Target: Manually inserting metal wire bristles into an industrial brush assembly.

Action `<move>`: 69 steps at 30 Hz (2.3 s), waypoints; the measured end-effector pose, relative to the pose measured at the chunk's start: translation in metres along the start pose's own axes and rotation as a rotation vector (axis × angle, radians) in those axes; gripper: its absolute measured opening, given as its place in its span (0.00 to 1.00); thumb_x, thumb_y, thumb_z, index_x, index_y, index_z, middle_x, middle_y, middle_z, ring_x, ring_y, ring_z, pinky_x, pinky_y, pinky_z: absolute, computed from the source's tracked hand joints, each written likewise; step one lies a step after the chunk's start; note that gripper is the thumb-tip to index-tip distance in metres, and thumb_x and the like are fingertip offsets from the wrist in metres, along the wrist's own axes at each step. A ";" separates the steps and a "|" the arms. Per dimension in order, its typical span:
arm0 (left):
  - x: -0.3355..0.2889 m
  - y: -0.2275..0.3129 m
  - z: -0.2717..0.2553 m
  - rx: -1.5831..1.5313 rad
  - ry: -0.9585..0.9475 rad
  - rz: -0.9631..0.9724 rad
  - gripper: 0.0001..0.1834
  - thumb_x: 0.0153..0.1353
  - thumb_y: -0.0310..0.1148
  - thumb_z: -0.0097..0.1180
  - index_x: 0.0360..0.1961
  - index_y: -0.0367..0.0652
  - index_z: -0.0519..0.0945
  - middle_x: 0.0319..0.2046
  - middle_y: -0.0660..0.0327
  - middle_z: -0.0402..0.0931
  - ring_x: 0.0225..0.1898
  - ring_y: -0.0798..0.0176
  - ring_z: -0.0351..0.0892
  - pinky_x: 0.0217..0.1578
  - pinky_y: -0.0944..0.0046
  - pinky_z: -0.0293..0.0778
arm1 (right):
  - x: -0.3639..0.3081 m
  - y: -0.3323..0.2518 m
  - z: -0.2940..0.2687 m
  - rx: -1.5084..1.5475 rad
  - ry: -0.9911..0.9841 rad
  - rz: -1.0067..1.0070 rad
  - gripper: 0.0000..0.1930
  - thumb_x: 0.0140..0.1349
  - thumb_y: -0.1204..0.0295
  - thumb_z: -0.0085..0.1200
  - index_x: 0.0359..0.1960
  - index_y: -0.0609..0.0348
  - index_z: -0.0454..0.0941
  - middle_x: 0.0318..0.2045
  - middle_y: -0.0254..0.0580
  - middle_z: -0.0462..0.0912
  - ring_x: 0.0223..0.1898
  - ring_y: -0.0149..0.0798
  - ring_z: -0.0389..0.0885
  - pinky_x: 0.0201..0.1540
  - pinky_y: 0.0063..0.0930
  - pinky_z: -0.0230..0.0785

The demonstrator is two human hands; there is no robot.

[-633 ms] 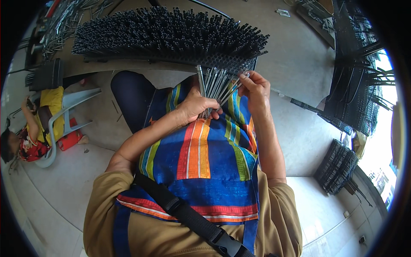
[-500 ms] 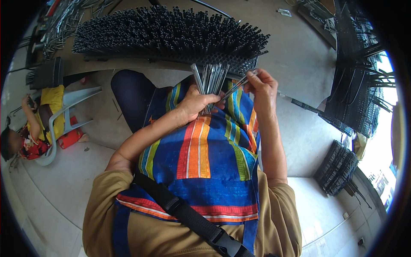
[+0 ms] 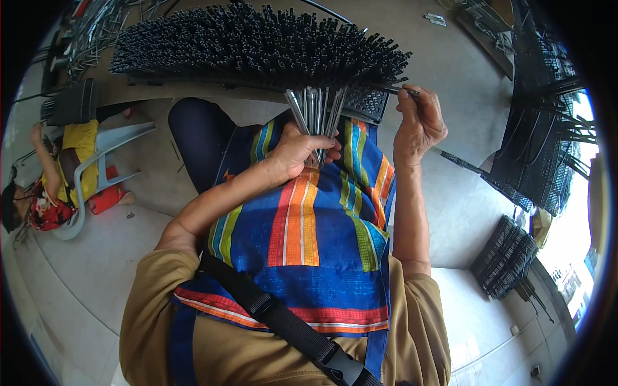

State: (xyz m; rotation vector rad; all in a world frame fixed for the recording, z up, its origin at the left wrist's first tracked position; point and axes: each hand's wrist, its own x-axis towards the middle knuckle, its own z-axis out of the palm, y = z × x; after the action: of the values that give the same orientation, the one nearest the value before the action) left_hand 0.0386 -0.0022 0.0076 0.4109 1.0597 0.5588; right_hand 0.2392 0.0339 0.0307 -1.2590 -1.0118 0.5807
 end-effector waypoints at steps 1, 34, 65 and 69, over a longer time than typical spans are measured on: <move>0.000 -0.001 0.001 -0.062 -0.043 0.072 0.10 0.53 0.20 0.58 0.38 0.34 0.79 0.29 0.52 0.82 0.27 0.58 0.84 0.27 0.63 0.81 | 0.000 0.000 0.000 0.012 -0.005 0.013 0.05 0.52 0.85 0.61 0.30 0.65 0.81 0.28 0.33 0.78 0.26 0.22 0.72 0.29 0.14 0.64; -0.007 0.010 0.000 0.015 -0.220 0.000 0.15 0.54 0.23 0.56 0.45 0.36 0.77 0.31 0.51 0.82 0.29 0.58 0.84 0.27 0.65 0.80 | -0.028 -0.007 0.002 0.132 -0.213 0.805 0.04 0.58 0.76 0.58 0.30 0.65 0.79 0.19 0.35 0.78 0.14 0.23 0.67 0.17 0.17 0.56; 0.005 -0.005 -0.004 -0.030 -0.060 -0.099 0.13 0.55 0.17 0.52 0.42 0.31 0.77 0.34 0.48 0.81 0.34 0.54 0.84 0.36 0.58 0.82 | 0.015 -0.013 -0.007 -0.190 -0.009 -0.124 0.05 0.49 0.86 0.63 0.28 0.65 0.81 0.23 0.36 0.80 0.24 0.24 0.76 0.27 0.16 0.68; 0.003 0.000 -0.002 -0.051 -0.105 -0.007 0.13 0.54 0.16 0.53 0.42 0.31 0.78 0.34 0.49 0.81 0.34 0.53 0.84 0.36 0.57 0.82 | 0.014 -0.008 -0.008 -0.184 -0.025 -0.096 0.05 0.48 0.85 0.63 0.27 0.65 0.82 0.23 0.36 0.80 0.24 0.24 0.76 0.28 0.16 0.68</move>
State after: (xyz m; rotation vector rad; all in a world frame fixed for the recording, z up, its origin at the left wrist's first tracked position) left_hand 0.0377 -0.0004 0.0051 0.3878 0.9444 0.5513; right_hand 0.2513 0.0401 0.0426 -1.3582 -1.1604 0.4375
